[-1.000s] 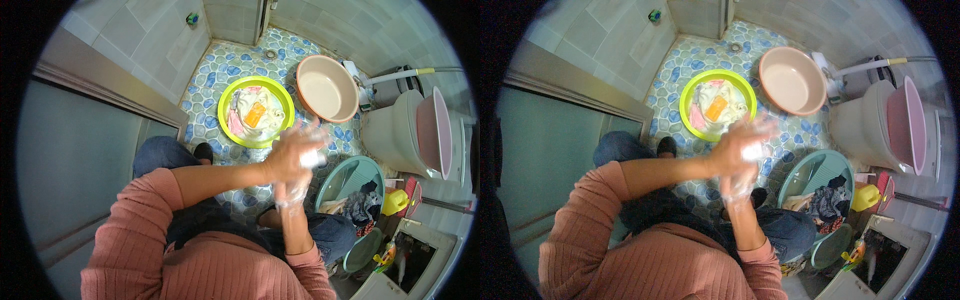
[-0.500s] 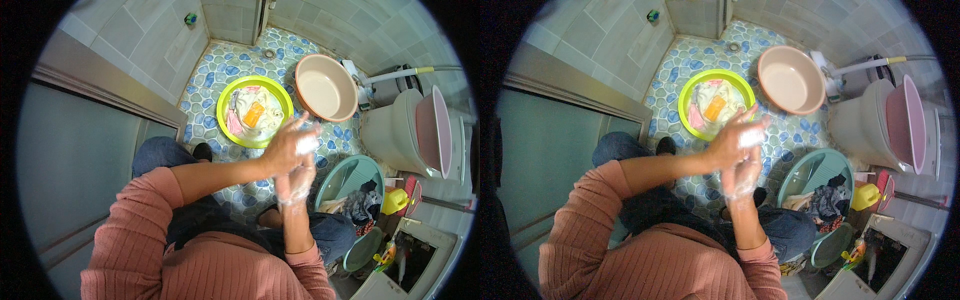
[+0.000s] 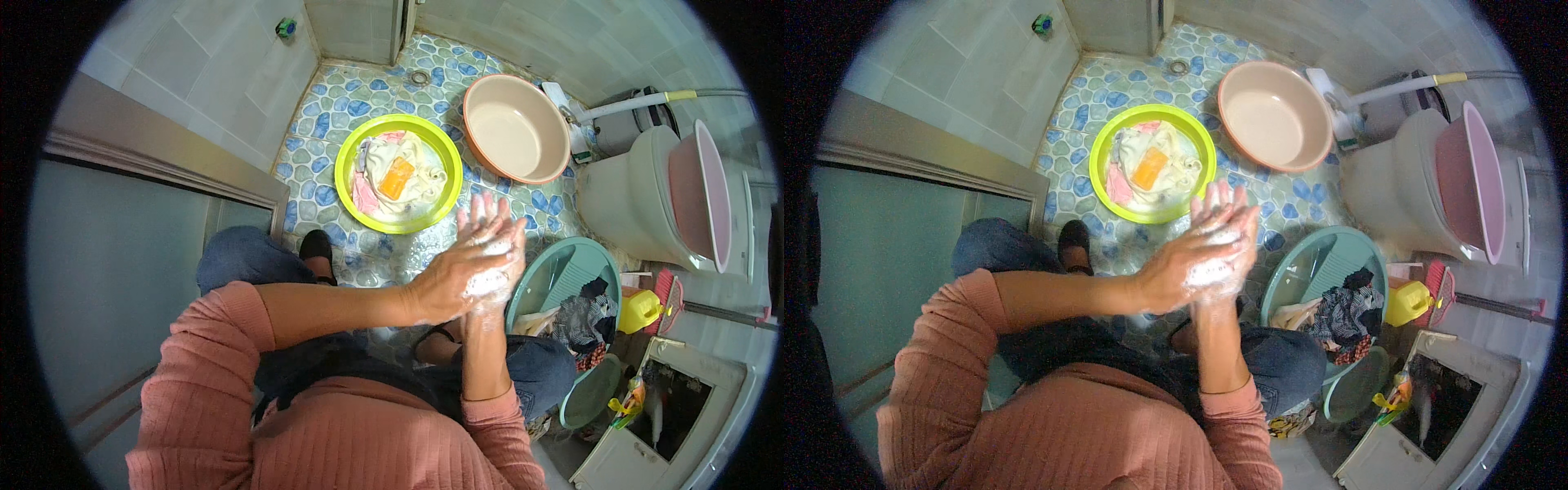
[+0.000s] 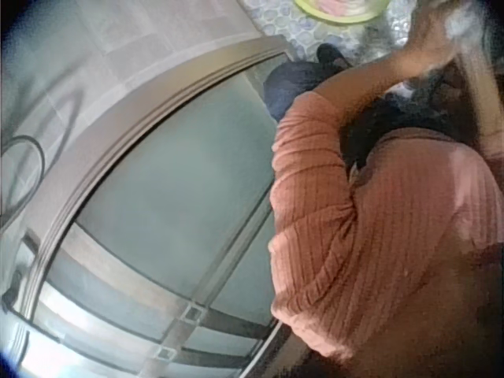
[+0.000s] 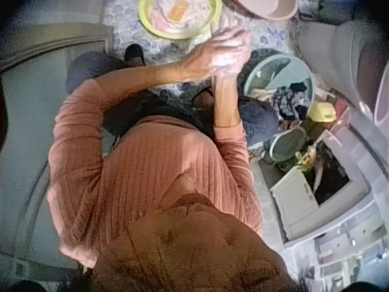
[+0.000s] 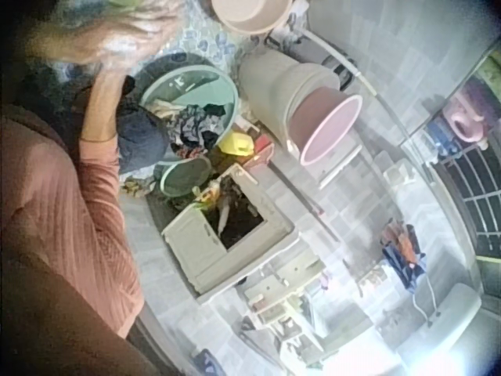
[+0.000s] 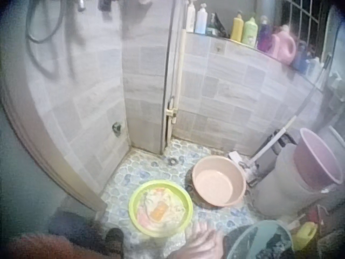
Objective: The person sits on the floor and hand washes clothes in a yellow basin using a bar of soap. They scrub and rinse the garments, then transfer them to a green basin.
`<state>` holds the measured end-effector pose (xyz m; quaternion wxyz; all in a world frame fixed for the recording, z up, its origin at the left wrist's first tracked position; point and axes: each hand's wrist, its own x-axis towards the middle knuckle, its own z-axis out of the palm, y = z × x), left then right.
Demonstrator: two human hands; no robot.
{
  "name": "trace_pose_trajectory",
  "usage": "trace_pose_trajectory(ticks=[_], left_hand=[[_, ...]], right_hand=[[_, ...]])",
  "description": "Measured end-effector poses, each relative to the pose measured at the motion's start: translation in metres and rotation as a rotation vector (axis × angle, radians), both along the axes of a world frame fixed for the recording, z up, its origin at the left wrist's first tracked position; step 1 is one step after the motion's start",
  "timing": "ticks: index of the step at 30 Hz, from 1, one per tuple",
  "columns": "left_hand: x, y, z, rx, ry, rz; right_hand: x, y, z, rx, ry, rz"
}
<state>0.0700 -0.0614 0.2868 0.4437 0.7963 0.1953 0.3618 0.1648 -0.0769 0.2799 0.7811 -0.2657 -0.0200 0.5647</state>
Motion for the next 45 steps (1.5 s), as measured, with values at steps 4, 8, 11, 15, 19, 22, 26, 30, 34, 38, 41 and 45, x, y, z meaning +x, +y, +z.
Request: trace_pose_trajectory(ticks=[4, 8, 11, 15, 19, 22, 26, 30, 34, 38, 41, 45], left_hand=[[0.003, 0.046, -0.005, 0.176, 0.167, 0.117], [0.006, 0.042, -0.006, -0.072, 0.077, 0.187], [0.010, 0.002, 0.003, 0.041, 0.072, 0.027], [0.011, 0.034, -0.004, 0.195, 0.319, 0.085], [0.000, 0.071, -0.016, 0.134, 0.570, 0.409], [0.000, 0.089, 0.032, -0.325, 0.526, 0.414], [-0.060, 0.101, 0.120, -0.485, -0.104, 0.221], [-0.091, 0.113, 0.120, -0.668, -0.082, 0.304], [-0.110, 0.128, 0.109, -0.795, -0.173, 0.241], [-0.128, 0.139, 0.112, -0.564, 0.061, 0.295], [-0.119, 0.136, 0.119, -0.875, -0.093, 0.392], [-0.114, 0.139, 0.115, -1.133, -0.159, 0.457]], right_hand=[[-0.043, -0.017, 0.007, 0.000, 0.031, 0.047], [-0.031, -0.009, 0.019, -0.150, 0.088, 0.105], [-0.002, -0.007, -0.005, 0.093, -0.045, 0.003], [-0.023, -0.014, -0.010, 0.071, 0.149, 0.117], [-0.031, 0.000, 0.001, -0.139, 0.085, 0.198], [-0.012, 0.021, -0.024, -0.194, -0.035, 0.224], [0.008, 0.071, -0.063, -0.223, -0.194, 0.243], [0.015, 0.114, -0.098, -0.341, -0.394, 0.097], [0.045, 0.124, -0.199, -0.334, -0.544, 0.179], [0.037, 0.139, -0.243, -0.337, -1.032, 0.374], [0.022, 0.162, -0.276, -0.217, -1.623, 0.393], [0.020, 0.181, -0.293, -0.285, -2.171, 0.621]])
